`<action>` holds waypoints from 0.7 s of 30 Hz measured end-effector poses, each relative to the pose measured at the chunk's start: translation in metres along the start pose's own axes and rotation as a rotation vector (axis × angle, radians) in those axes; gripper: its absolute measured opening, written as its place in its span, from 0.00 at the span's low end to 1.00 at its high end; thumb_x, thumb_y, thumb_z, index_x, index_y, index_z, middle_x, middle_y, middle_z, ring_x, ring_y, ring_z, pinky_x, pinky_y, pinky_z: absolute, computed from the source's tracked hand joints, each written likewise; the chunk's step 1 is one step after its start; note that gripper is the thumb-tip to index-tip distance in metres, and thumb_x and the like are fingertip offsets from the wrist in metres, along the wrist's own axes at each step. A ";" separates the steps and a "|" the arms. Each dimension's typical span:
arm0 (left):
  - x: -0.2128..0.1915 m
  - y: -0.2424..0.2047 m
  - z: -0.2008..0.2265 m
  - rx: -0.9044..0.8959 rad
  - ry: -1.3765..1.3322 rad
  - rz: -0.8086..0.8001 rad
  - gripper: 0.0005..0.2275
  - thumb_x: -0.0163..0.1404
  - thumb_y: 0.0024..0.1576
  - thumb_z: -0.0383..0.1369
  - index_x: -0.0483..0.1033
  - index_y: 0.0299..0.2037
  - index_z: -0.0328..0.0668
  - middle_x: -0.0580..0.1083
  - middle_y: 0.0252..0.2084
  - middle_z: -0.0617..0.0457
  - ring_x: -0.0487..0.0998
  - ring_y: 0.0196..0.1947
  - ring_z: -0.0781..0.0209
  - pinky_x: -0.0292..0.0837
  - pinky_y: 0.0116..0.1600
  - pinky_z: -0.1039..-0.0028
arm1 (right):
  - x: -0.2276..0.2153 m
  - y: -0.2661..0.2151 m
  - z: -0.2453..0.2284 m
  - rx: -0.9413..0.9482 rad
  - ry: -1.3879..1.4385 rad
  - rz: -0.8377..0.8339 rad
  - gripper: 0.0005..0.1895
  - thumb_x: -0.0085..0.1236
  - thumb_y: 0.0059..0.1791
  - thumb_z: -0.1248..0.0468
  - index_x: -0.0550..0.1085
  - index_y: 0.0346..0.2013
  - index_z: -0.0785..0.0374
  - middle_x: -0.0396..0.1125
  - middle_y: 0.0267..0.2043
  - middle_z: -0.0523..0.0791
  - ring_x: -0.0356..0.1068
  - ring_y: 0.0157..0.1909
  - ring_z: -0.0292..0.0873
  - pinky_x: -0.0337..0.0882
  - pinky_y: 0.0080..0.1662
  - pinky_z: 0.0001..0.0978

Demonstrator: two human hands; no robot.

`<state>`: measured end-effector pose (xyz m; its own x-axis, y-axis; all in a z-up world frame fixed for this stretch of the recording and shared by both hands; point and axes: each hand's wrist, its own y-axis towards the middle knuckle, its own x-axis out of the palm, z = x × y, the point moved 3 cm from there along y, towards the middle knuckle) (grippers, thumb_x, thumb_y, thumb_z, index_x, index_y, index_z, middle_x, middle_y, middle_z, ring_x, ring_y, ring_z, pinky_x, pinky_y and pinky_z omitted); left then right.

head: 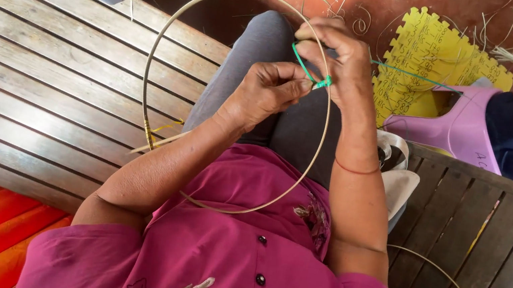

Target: Weaving and tying thin colored strips onto a circular wooden frame to assemble a fan base.

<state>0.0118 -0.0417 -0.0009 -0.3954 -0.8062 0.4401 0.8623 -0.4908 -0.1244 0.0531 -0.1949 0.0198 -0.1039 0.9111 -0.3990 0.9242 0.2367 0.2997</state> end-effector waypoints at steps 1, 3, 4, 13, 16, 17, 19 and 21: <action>-0.003 0.001 0.000 0.004 0.001 0.002 0.08 0.53 0.62 0.34 0.75 0.31 0.44 0.63 0.22 0.58 0.56 0.20 0.74 0.47 0.25 0.84 | -0.008 -0.002 -0.010 -0.004 0.001 -0.002 0.09 0.65 0.50 0.71 0.79 0.45 0.65 0.70 0.51 0.50 0.69 0.56 0.43 0.67 0.59 0.31; -0.010 0.000 -0.001 0.075 0.103 0.079 0.07 0.55 0.62 0.35 0.82 0.44 0.44 0.64 0.24 0.62 0.58 0.23 0.76 0.50 0.28 0.84 | -0.026 -0.010 -0.030 0.008 -0.160 0.127 0.10 0.56 0.57 0.67 0.76 0.53 0.64 0.67 0.57 0.46 0.67 0.59 0.44 0.67 0.56 0.37; -0.011 0.001 -0.002 0.073 0.101 0.079 0.07 0.55 0.62 0.35 0.82 0.44 0.44 0.64 0.24 0.62 0.58 0.23 0.76 0.50 0.28 0.84 | -0.026 -0.014 -0.048 0.010 -0.160 0.126 0.10 0.56 0.57 0.67 0.76 0.53 0.64 0.67 0.57 0.46 0.67 0.59 0.44 0.67 0.56 0.37; -0.012 0.001 0.015 0.414 0.535 0.131 0.09 0.48 0.65 0.27 0.70 0.30 0.43 0.62 0.28 0.63 0.59 0.31 0.70 0.58 0.36 0.73 | 0.003 -0.022 -0.082 -0.207 -0.554 0.023 0.08 0.60 0.57 0.67 0.81 0.50 0.64 0.63 0.59 0.50 0.59 0.59 0.53 0.64 0.59 0.46; -0.016 0.004 0.021 0.387 0.552 0.164 0.13 0.49 0.64 0.27 0.63 0.26 0.47 0.58 0.26 0.64 0.56 0.29 0.71 0.55 0.34 0.73 | 0.000 -0.025 -0.079 -0.217 -0.359 0.068 0.02 0.62 0.56 0.71 0.80 0.42 0.67 0.62 0.61 0.50 0.60 0.61 0.50 0.66 0.53 0.40; -0.020 0.008 0.023 0.371 0.411 0.138 0.05 0.50 0.64 0.27 0.72 0.35 0.43 0.69 0.33 0.62 0.66 0.36 0.73 0.64 0.43 0.77 | -0.002 -0.028 -0.072 -0.198 -0.281 0.034 0.03 0.61 0.56 0.72 0.80 0.44 0.67 0.61 0.63 0.51 0.60 0.62 0.50 0.68 0.54 0.39; -0.023 0.011 0.027 0.352 0.264 0.109 0.05 0.50 0.65 0.27 0.80 0.45 0.40 0.79 0.39 0.59 0.76 0.42 0.74 0.73 0.51 0.81 | -0.007 -0.034 -0.066 -0.176 -0.207 -0.002 0.04 0.60 0.56 0.72 0.80 0.45 0.68 0.60 0.65 0.53 0.60 0.64 0.51 0.70 0.55 0.38; -0.022 0.010 0.032 0.232 0.231 0.099 0.08 0.48 0.66 0.31 0.82 0.46 0.41 0.63 0.27 0.66 0.58 0.28 0.75 0.55 0.34 0.82 | -0.010 -0.040 -0.066 -0.090 -0.109 -0.055 0.05 0.57 0.58 0.67 0.79 0.46 0.63 0.59 0.66 0.53 0.65 0.61 0.49 0.69 0.61 0.39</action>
<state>0.0393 -0.0187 0.0165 -0.3446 -0.9127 0.2196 0.9386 -0.3397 0.0610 -0.0069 -0.1911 0.0692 -0.1083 0.8548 -0.5075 0.8810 0.3190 0.3495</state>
